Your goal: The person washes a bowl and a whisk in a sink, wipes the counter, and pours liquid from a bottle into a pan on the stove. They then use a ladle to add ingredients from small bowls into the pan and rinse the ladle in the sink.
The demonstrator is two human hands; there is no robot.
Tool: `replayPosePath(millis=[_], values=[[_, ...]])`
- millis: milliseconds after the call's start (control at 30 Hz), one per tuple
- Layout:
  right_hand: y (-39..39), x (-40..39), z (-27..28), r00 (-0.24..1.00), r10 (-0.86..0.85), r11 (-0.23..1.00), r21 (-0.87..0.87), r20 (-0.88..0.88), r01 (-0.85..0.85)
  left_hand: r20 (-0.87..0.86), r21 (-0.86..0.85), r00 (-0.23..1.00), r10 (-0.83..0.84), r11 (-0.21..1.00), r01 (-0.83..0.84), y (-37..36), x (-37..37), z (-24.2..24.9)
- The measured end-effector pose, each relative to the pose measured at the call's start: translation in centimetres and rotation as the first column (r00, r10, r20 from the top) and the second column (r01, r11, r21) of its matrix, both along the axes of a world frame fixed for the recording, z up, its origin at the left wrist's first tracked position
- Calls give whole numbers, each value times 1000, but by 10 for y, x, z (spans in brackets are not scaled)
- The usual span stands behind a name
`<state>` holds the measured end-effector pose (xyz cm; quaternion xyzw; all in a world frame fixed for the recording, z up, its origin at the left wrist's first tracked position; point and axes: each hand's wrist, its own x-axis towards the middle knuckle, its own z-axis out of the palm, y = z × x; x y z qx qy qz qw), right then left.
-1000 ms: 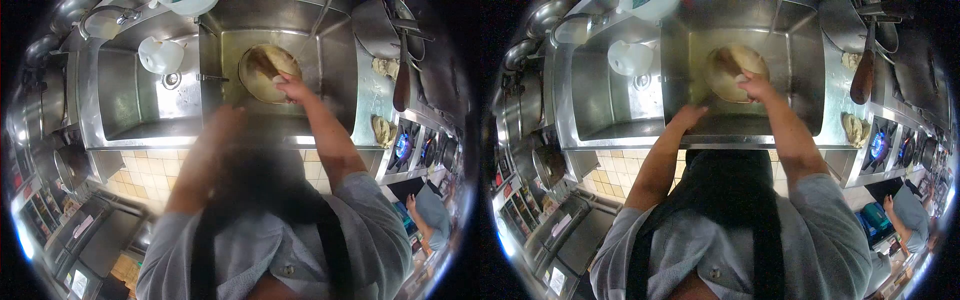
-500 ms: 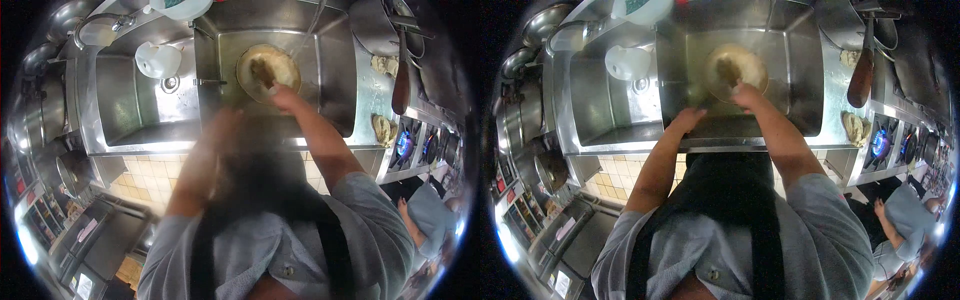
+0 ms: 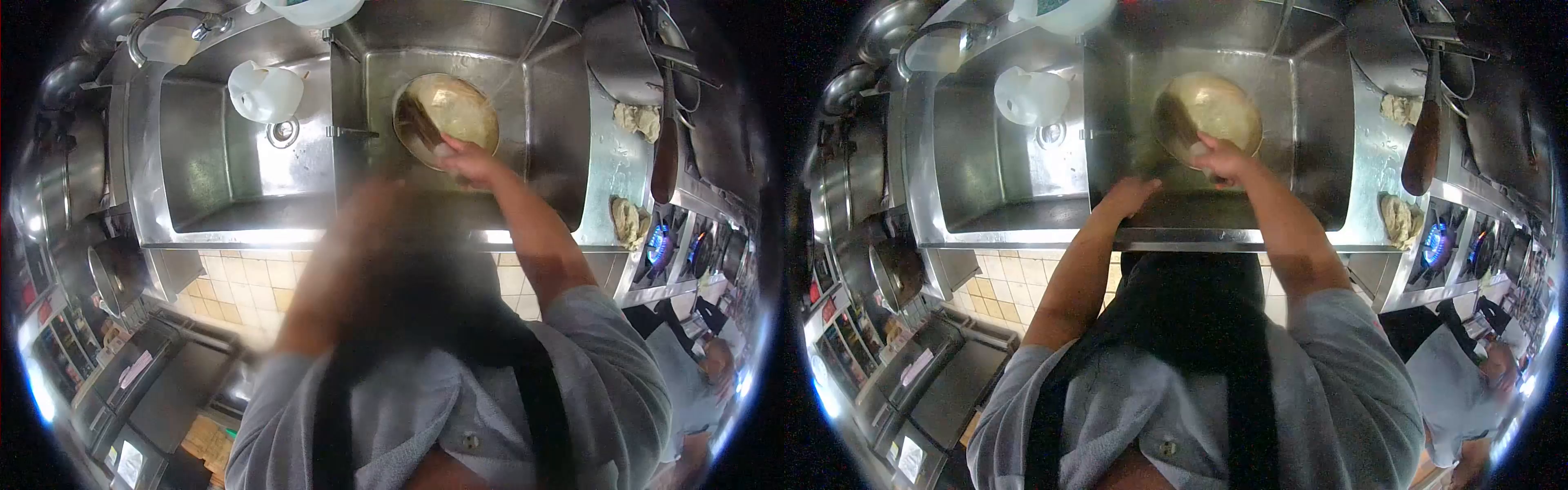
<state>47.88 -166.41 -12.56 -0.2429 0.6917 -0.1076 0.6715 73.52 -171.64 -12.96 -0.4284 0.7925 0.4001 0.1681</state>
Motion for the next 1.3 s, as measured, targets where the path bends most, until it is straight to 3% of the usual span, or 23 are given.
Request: replayPosePath(millis=[33, 100, 167, 200, 267, 333, 367, 400, 467, 500, 567, 667, 767, 833, 967, 1033, 1067, 1100, 1133, 1167, 1233, 1267, 1300], values=[[7, -3, 7, 995, 15, 1000, 4, 99, -15, 19, 51, 1000, 25, 998, -26, -1, -2, -1], [23, -39, 18, 978, 207, 971, 125, -6, -205, 46, 72, 999, 14, 997, -17, -3, -4, 0], [27, -67, 36, 895, 383, 915, 223, -229, -335, 55, 45, 998, -14, 999, 12, 1, 1, -1], [27, -74, 20, 896, 381, 916, 223, -229, -333, -13, 11, 1000, -17, 1000, 18, 5, 8, -5], [19, -86, -23, 745, 291, 942, 43, -600, -332, -84, -29, 996, -26, 999, 24, 3, 4, -6], [-1, -38, -17, 956, 1, 999, -40, -293, -13, 75, 82, 997, -2, 997, -4, -2, 0, -3], [-10, -11, -13, 983, -1, 1000, -15, -184, -2, 132, 116, 991, 0, 993, -15, -1, 1, -3], [-12, 7, -8, 997, -7, 1000, 11, -75, 8, 44, 38, 998, -55, 998, 53, 4, 9, -9], [2, 11, 25, 999, 46, 999, 17, -22, -46, -51, -45, 991, -128, 991, 126, 3, 5, -3], [5, 8, 42, 993, 112, 993, 21, 28, -113, 61, 52, 993, -103, 994, 100, -3, -8, 15], [20, -29, 62, 951, 303, 946, 136, -61, -293, 169, 145, 982, -83, 988, 59, -12, -18, 29], [24, -72, 48, 881, 430, 887, 277, -199, -370, 172, 371, 949, -263, 910, 185, -19, -20, 41], [25, -72, 35, 802, 381, 925, 209, -461, -319, 275, 115, 961, -11, 993, -22, -4, -29, 59], [32, -38, 40, 955, 234, 956, 221, -180, -193, 217, 73, 976, -22, 997, 7, -3, -22, 47], [45, -44, 65, 982, 188, 965, 189, -5, -184, 311, 116, 913, -264, 964, 240, -2, -22, 36], [47, -71, 84, 910, 362, 921, 229, -200, -316, 144, 13, 972, -186, 982, 186, -1, -15, 34], [51, -82, 92, 877, 343, 936, 197, -335, -291, 81, -23, 982, -171, 985, 174, -4, -14, 28], [57, -90, 98, 880, 323, 943, 198, -347, -268, 146, 110, 989, 15, 993, -31, -8, -13, 5], [63, -99, 104, 817, 311, 949, 215, -486, -233, 234, 226, 954, 186, 944, -239, -12, -14, -12], [71, -107, 111, 734, 296, 954, 232, -611, -192, 221, 230, 962, 160, 950, -211, -14, -14, -17], [93, -113, 123, 746, 199, 974, 210, -635, -82, 195, 491, 906, 377, 762, -422, -14, -12, -21], [107, -118, 114, 764, 251, 967, 124, -594, -221, 180, 498, 922, 344, 776, -386, -19, -5, -33], [121, -114, 109, 693, 239, 952, 23, -680, -305, 22, 530, 930, 368, 784, -323, -24, 3, -49]])
